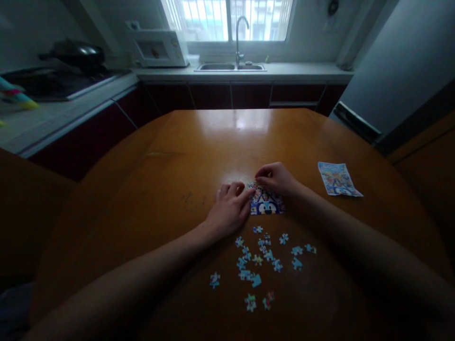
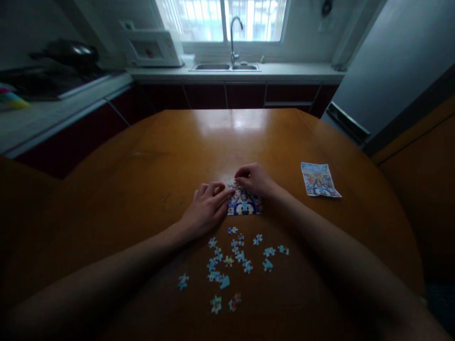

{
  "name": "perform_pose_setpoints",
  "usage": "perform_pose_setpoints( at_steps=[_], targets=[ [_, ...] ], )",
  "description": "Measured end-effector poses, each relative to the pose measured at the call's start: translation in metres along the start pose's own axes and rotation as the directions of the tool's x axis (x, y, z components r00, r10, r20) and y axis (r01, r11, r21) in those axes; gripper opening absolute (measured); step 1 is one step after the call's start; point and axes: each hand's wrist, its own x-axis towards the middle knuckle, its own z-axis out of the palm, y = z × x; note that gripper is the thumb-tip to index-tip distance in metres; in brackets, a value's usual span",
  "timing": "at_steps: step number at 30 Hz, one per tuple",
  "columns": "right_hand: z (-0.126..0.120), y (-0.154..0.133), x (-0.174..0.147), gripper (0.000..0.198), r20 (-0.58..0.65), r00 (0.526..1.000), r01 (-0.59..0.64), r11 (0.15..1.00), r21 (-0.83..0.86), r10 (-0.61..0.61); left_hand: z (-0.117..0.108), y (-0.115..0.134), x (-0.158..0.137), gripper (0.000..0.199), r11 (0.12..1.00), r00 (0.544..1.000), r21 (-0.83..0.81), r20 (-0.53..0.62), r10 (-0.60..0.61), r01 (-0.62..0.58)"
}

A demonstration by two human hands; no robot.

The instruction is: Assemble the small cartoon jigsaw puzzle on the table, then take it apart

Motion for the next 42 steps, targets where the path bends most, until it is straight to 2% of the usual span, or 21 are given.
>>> perform_pose_setpoints(
  at_steps=[10, 18, 22, 25, 28, 30, 34, 42],
  targets=[
    [0.002, 0.012, -0.001, 0.011, 0.069, 0.996, 0.064, 0.998, -0.005, -0.063, -0.002, 0.001, 0.000, 0.037, 1.000, 1.000, -0.024, -0.005, 0.002, -0.002],
    [0.010, 0.020, 0.001, 0.010, 0.031, 0.985, 0.171, 0.979, -0.108, -0.169, -0.003, 0.003, 0.000, 0.039, 1.000, 1.000, -0.013, 0.012, -0.009, 0.009],
    [0.011, 0.020, 0.000, 0.009, 0.015, 0.984, 0.176, 0.977, -0.120, -0.176, -0.003, 0.003, 0.000, 0.039, 1.000, 1.000, -0.010, 0.011, -0.008, 0.008],
    [0.012, 0.021, -0.001, 0.008, -0.026, 0.991, 0.130, 0.990, -0.048, -0.131, -0.003, 0.003, 0.001, 0.039, 1.000, 1.000, -0.008, 0.015, -0.010, 0.010],
    [0.011, 0.025, -0.001, 0.015, -0.132, 0.989, 0.069, 0.997, 0.046, -0.062, -0.004, 0.003, 0.001, 0.039, 1.000, 1.000, -0.012, 0.012, -0.012, 0.012],
    [0.010, 0.028, -0.001, 0.020, -0.208, 0.976, 0.074, 0.996, 0.057, -0.061, -0.004, 0.002, 0.001, 0.039, 1.000, 1.000, -0.017, 0.007, -0.009, 0.009],
    [0.009, 0.031, -0.004, 0.028, -0.241, 0.959, 0.154, 0.988, 0.008, -0.148, -0.003, 0.002, 0.000, 0.039, 1.000, 1.000, -0.024, 0.004, -0.007, 0.007],
    [0.011, 0.029, -0.005, 0.034, -0.094, 0.939, 0.322, 0.942, -0.096, -0.330, -0.003, 0.003, 0.000, 0.039, 1.000, 1.000, -0.019, 0.011, -0.011, 0.011]
  ],
)
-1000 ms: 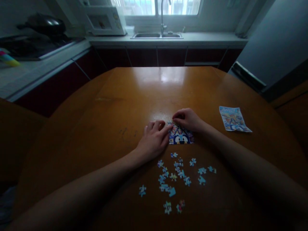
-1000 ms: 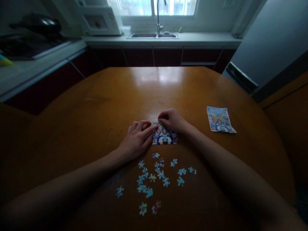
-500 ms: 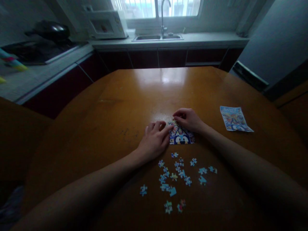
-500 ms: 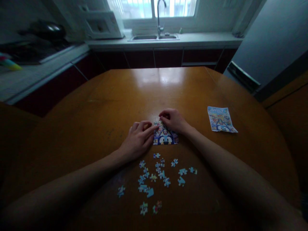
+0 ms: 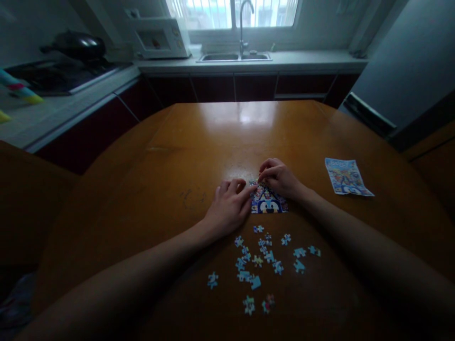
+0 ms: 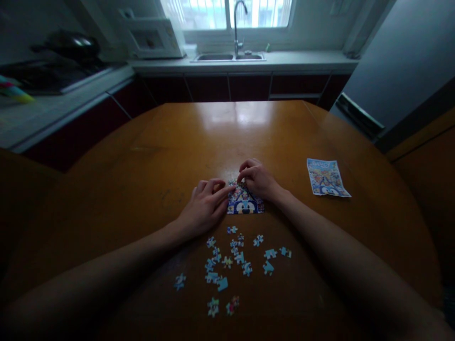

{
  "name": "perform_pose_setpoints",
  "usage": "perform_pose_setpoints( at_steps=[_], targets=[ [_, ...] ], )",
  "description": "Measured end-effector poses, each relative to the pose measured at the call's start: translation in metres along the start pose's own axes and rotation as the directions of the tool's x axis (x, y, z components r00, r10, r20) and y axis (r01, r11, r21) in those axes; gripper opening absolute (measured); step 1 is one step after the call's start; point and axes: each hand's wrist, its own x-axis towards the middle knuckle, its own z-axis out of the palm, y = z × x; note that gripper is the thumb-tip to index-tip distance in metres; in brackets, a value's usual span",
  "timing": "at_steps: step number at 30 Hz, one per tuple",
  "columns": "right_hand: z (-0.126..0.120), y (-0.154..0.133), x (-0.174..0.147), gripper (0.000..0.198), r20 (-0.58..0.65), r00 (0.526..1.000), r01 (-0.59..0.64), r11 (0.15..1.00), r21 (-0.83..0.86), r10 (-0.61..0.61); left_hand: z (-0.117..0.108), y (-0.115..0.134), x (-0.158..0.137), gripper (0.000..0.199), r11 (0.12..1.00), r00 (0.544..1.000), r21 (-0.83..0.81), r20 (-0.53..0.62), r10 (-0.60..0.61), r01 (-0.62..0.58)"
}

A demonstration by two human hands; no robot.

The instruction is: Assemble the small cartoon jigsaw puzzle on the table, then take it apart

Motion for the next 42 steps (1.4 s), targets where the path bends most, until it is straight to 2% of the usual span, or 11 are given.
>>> perform_pose_setpoints(
  at_steps=[3, 8, 15, 22, 30, 35, 39, 42],
  targets=[
    [-0.0012, -0.0010, 0.0011, 0.034, 0.022, 0.999, -0.029, 1.000, 0.006, 0.029, 0.0001, -0.0002, -0.0001, 0.039, 1.000, 1.000, 0.003, -0.001, 0.002, -0.002],
    [-0.0013, 0.0025, 0.0011, 0.033, -0.085, 0.988, -0.122, 0.990, 0.077, 0.128, 0.0000, -0.0003, -0.0001, 0.039, 1.000, 1.000, -0.012, -0.015, 0.010, -0.010],
    [0.0013, 0.0049, 0.0003, 0.030, 0.009, 0.999, -0.033, 0.999, -0.003, 0.033, 0.0018, -0.0020, -0.0001, 0.038, 1.000, 1.000, 0.013, -0.010, 0.013, -0.013],
    [0.0002, 0.0072, -0.0005, 0.028, -0.089, 0.988, -0.124, 0.990, 0.072, 0.130, 0.0003, -0.0019, -0.0001, 0.038, 1.000, 1.000, 0.013, 0.002, 0.014, -0.014],
    [0.0007, 0.0058, -0.0006, 0.025, -0.073, 0.991, -0.112, 0.992, 0.064, 0.116, 0.0003, -0.0015, 0.0007, 0.043, 1.000, 1.000, -0.005, -0.001, -0.002, 0.002],
    [0.0000, 0.0031, -0.0001, 0.028, 0.001, 0.998, -0.058, 0.998, 0.019, 0.058, 0.0001, -0.0012, 0.0011, 0.041, 1.000, 1.000, -0.010, -0.005, -0.004, 0.004],
    [-0.0014, 0.0011, -0.0001, 0.025, -0.044, 0.994, -0.104, 0.994, 0.023, 0.105, -0.0009, -0.0003, 0.0017, 0.041, 1.000, 1.000, 0.005, 0.010, -0.008, 0.008],
    [-0.0011, 0.0020, -0.0004, 0.025, -0.026, 0.997, -0.070, 0.998, 0.010, 0.070, -0.0006, -0.0003, 0.0020, 0.041, 1.000, 1.000, 0.014, 0.005, -0.006, 0.006]
  ],
)
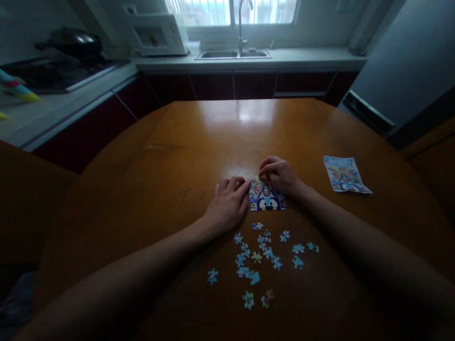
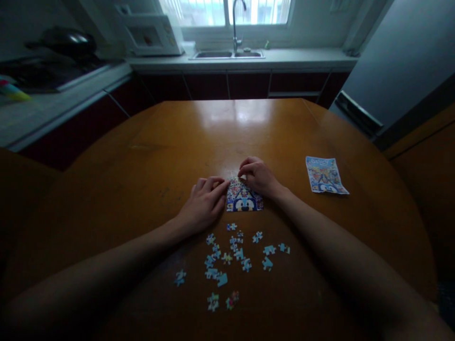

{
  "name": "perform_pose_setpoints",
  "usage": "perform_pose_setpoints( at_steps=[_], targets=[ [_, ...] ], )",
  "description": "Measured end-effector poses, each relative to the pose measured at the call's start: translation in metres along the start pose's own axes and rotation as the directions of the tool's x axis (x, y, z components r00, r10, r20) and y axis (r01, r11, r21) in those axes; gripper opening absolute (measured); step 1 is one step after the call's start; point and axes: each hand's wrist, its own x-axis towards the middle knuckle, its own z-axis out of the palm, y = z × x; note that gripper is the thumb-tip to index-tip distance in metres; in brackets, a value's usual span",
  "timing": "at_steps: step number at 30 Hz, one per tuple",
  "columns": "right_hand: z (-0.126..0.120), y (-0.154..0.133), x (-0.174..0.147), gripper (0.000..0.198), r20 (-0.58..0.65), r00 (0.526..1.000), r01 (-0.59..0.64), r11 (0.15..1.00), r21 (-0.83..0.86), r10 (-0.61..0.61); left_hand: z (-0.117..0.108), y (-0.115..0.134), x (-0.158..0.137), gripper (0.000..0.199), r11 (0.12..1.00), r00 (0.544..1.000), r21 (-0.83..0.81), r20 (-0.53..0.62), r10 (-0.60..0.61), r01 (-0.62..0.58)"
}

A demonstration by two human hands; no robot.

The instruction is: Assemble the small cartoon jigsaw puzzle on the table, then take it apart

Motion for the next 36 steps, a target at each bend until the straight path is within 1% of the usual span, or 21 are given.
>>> perform_pose_setpoints(
  at_steps=[3, 9, 20, 25, 27, 32, 36],
  targets=[
    [0.001, 0.001, 0.000, 0.027, 0.024, 0.999, 0.024, 1.000, -0.013, -0.024, 0.002, -0.001, 0.000, 0.040, 1.000, 1.000, -0.007, -0.011, 0.004, -0.004],
    [0.000, -0.001, 0.000, 0.029, 0.036, 0.999, 0.003, 1.000, -0.015, -0.002, 0.003, -0.001, -0.001, 0.041, 1.000, 1.000, -0.011, -0.017, 0.006, -0.006],
    [0.001, 0.001, -0.001, 0.025, 0.006, 1.000, -0.014, 1.000, 0.013, 0.014, 0.001, 0.000, -0.001, 0.041, 1.000, 1.000, 0.009, 0.003, 0.000, 0.000],
    [0.000, -0.001, -0.001, 0.026, 0.000, 1.000, -0.021, 1.000, 0.017, 0.021, 0.001, 0.000, -0.001, 0.041, 1.000, 1.000, 0.008, -0.013, 0.001, -0.001],
    [0.000, -0.002, 0.000, 0.028, -0.023, 0.999, -0.046, 0.998, 0.038, 0.047, 0.001, 0.000, -0.001, 0.040, 1.000, 1.000, 0.004, -0.014, 0.002, -0.002],
    [0.000, -0.006, 0.001, 0.028, -0.089, 0.979, -0.172, 0.979, 0.106, 0.182, 0.001, 0.000, -0.001, 0.041, 1.000, 1.000, 0.011, -0.002, -0.002, 0.002],
    [-0.001, -0.010, 0.002, 0.026, -0.118, 0.967, -0.208, 0.966, 0.152, 0.226, 0.000, 0.000, -0.001, 0.041, 1.000, 1.000, 0.012, 0.011, -0.010, 0.010]
  ],
)
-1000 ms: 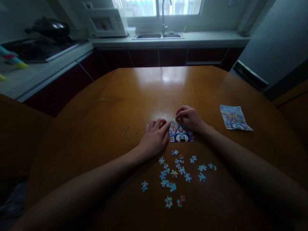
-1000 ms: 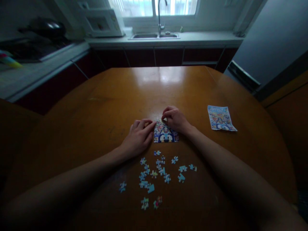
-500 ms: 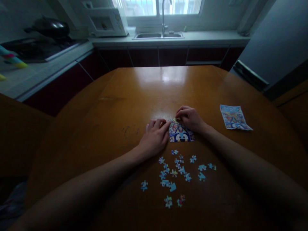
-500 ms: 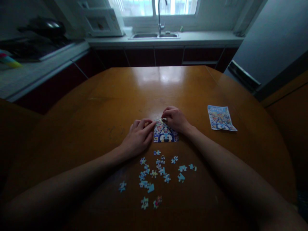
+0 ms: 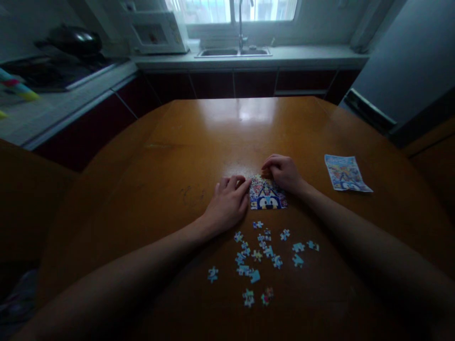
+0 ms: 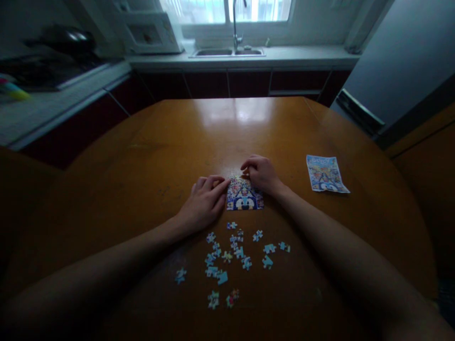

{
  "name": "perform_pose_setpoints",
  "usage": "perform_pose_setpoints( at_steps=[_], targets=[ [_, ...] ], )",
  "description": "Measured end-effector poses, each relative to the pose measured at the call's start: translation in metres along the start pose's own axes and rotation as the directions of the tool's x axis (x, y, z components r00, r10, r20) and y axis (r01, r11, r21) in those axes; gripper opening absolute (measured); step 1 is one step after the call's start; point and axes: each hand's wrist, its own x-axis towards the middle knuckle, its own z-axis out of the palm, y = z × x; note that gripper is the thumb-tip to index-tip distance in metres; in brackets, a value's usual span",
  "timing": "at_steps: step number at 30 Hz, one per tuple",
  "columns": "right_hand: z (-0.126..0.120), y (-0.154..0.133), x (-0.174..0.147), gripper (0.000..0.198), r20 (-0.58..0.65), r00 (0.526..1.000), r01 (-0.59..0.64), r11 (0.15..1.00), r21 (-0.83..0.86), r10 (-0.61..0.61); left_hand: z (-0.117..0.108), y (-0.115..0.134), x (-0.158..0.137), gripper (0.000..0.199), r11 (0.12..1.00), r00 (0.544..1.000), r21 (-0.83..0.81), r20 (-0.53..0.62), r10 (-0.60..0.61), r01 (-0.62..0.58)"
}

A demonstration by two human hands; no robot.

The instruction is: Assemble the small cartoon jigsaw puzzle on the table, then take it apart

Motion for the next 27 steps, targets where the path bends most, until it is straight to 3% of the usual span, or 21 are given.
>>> perform_pose_setpoints(
  at_steps=[10, 27],
  targets=[
    [-0.0002, -0.0033, -0.0012, 0.025, -0.011, 0.997, -0.077, 0.995, 0.061, 0.078, -0.0009, 0.0012, 0.0003, 0.042, 1.000, 1.000, -0.006, -0.004, -0.002, 0.002],
    [0.0000, -0.0017, -0.0003, 0.025, -0.017, 0.999, -0.049, 0.998, 0.037, 0.050, 0.0007, 0.0010, 0.0006, 0.042, 1.000, 1.000, 0.012, -0.004, -0.009, 0.009]
  ],
)
